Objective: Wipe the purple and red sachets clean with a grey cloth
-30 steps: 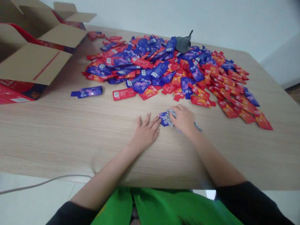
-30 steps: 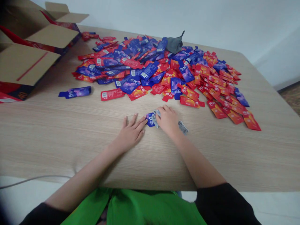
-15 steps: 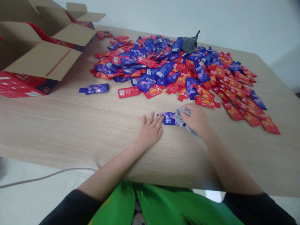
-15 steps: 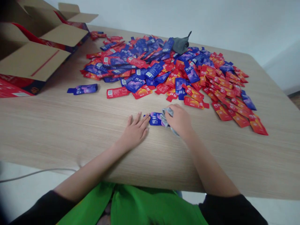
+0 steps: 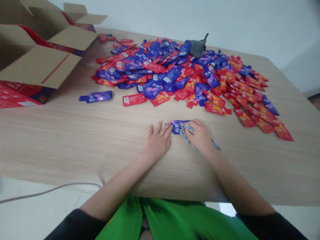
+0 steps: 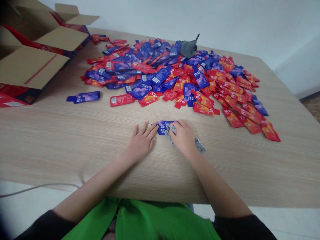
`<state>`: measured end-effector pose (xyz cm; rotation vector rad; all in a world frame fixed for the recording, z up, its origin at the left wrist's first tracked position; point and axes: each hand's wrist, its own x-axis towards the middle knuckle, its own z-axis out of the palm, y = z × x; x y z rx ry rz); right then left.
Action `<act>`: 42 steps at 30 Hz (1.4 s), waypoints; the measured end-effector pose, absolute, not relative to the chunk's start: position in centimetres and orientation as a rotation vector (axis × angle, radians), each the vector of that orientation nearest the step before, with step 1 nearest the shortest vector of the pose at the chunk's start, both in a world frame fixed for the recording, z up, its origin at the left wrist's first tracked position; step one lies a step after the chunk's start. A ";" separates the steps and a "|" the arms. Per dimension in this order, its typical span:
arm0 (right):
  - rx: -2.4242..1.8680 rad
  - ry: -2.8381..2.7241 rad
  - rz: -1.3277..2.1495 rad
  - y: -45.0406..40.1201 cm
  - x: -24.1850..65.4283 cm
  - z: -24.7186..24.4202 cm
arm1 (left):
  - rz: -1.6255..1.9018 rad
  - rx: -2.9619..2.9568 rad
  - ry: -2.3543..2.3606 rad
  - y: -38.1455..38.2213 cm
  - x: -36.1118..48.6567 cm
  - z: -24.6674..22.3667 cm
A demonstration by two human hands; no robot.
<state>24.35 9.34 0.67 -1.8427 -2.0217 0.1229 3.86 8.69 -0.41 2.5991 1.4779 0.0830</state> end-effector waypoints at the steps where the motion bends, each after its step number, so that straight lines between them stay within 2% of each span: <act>1: -1.883 -1.978 0.129 9.4 24.9 0.7 | 0.084 2.597 1.476 8.7 3.8 -0.4; 8: -2.084 -1.829 0.197 10.4 28.6 1.6 | 0.072 2.579 1.456 8.8 3.7 -0.1; 13: -1.811 -1.883 0.114 10.4 26.3 2.7 | 0.101 2.585 1.462 8.8 3.8 -0.2; 18: -1.540 -2.236 0.199 9.8 23.5 1.7 | 0.115 2.583 1.445 8.9 3.7 -0.3; 29: -1.781 -1.986 0.431 10.1 29.6 1.9 | 0.319 2.616 1.401 9.7 3.9 -0.4; 35: -1.610 -2.129 0.552 10.2 28.9 1.0 | 0.361 2.622 1.403 10.5 4.2 0.1; 42: -1.572 -1.997 0.595 9.7 27.9 0.8 | 0.423 2.528 1.459 10.5 4.2 0.6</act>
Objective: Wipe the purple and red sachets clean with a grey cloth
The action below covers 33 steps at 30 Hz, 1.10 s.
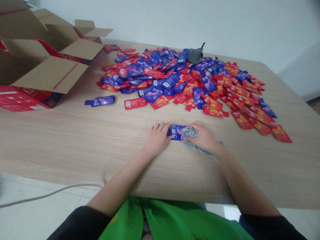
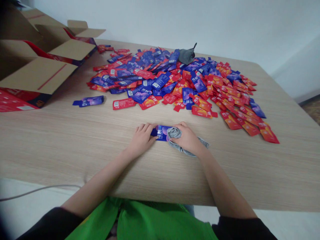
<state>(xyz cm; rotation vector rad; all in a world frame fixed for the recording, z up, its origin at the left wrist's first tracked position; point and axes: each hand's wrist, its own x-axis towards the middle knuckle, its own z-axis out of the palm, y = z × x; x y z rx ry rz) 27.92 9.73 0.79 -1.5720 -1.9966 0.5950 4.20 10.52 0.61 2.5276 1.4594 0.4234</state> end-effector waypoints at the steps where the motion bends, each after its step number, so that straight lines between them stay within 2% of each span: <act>1: -1.544 -1.997 0.581 9.6 27.8 1.0 | 0.440 2.515 1.465 10.5 4.1 0.7; 8: -1.471 -2.157 0.202 7.6 27.8 1.5 | 0.401 2.568 1.397 10.1 2.6 2.1; 12: -1.499 -2.296 0.603 6.9 28.7 2.5 | 0.295 2.623 1.359 8.9 2.4 2.1; 14: -1.563 -2.180 0.666 7.3 29.0 3.6 | 0.273 2.624 1.395 8.2 2.7 1.9; 20: -1.616 -1.701 0.356 10.5 25.6 3.9 | 0.256 2.609 1.521 6.7 3.7 1.2; 27: -1.588 -2.270 0.057 11.2 19.5 0.5 | 0.215 2.633 1.499 6.7 3.4 0.9; 33: -1.734 -2.147 -0.035 11.0 23.6 -0.7 | 0.205 2.622 1.509 6.6 3.5 0.8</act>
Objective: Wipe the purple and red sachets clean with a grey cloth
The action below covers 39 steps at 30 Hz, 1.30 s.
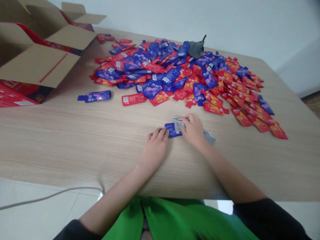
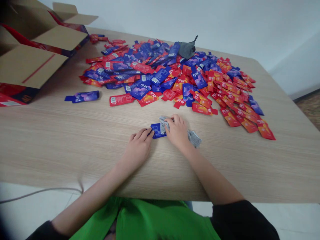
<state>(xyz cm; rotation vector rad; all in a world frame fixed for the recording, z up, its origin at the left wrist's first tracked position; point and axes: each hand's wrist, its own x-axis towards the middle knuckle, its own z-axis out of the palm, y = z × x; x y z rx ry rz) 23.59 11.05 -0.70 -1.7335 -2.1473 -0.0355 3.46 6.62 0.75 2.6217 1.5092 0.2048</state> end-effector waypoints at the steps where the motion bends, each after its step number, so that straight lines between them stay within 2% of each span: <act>1: -1.774 -2.092 -0.038 11.1 24.6 -0.9 | 0.202 2.617 1.512 6.6 3.5 0.7; 7: -1.871 -1.966 -0.028 11.8 27.4 -0.5 | 0.186 2.613 1.501 6.6 3.5 0.6; 11: -1.709 -1.919 0.008 11.9 24.4 1.2 | 0.194 2.618 1.491 6.5 3.3 0.5; 14: -1.593 -2.087 0.025 11.5 20.8 1.7 | 0.227 2.616 1.473 6.5 3.2 0.8; 18: -1.538 -2.373 0.055 11.2 18.5 0.9 | 0.239 2.604 1.450 6.5 2.9 0.9; 23: -1.659 -2.280 -0.027 12.1 21.1 -0.4 | 0.253 2.589 1.470 6.8 3.0 0.5; 29: -1.833 -2.023 -0.038 14.8 24.8 -0.8 | 0.168 2.627 1.428 9.2 3.8 0.5; 35: -1.699 -2.017 -0.053 16.5 24.8 -0.7 | 0.032 2.587 1.498 11.7 4.8 2.3; 39: -1.631 -2.021 -0.066 16.8 24.5 -1.5 | -0.187 2.470 1.563 13.3 6.6 4.8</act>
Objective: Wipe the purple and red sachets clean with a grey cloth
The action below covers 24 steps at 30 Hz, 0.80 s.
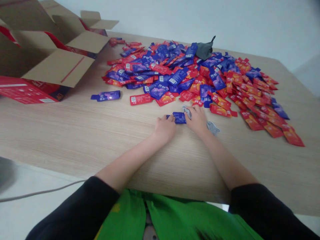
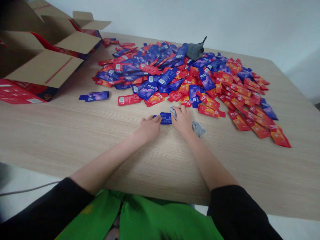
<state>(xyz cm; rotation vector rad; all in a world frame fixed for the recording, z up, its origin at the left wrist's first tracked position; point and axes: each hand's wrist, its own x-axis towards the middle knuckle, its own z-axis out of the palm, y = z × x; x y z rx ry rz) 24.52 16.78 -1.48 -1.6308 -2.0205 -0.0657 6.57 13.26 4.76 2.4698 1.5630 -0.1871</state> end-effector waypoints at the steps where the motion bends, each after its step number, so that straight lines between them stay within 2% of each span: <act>1: -1.625 -2.013 -0.076 16.8 24.5 -1.7 | -0.254 2.429 1.577 13.7 7.2 5.4; 5: -1.625 -2.001 -0.087 16.7 24.6 -2.1 | -0.453 2.283 1.635 15.2 9.9 7.1; 11: -1.654 -1.995 -0.080 16.3 24.9 -2.1 | -0.497 2.265 1.681 16.3 11.8 7.0; 24: -1.732 -1.899 -0.148 18.1 26.4 -2.3 | 0.008 2.748 1.656 17.4 10.3 0.9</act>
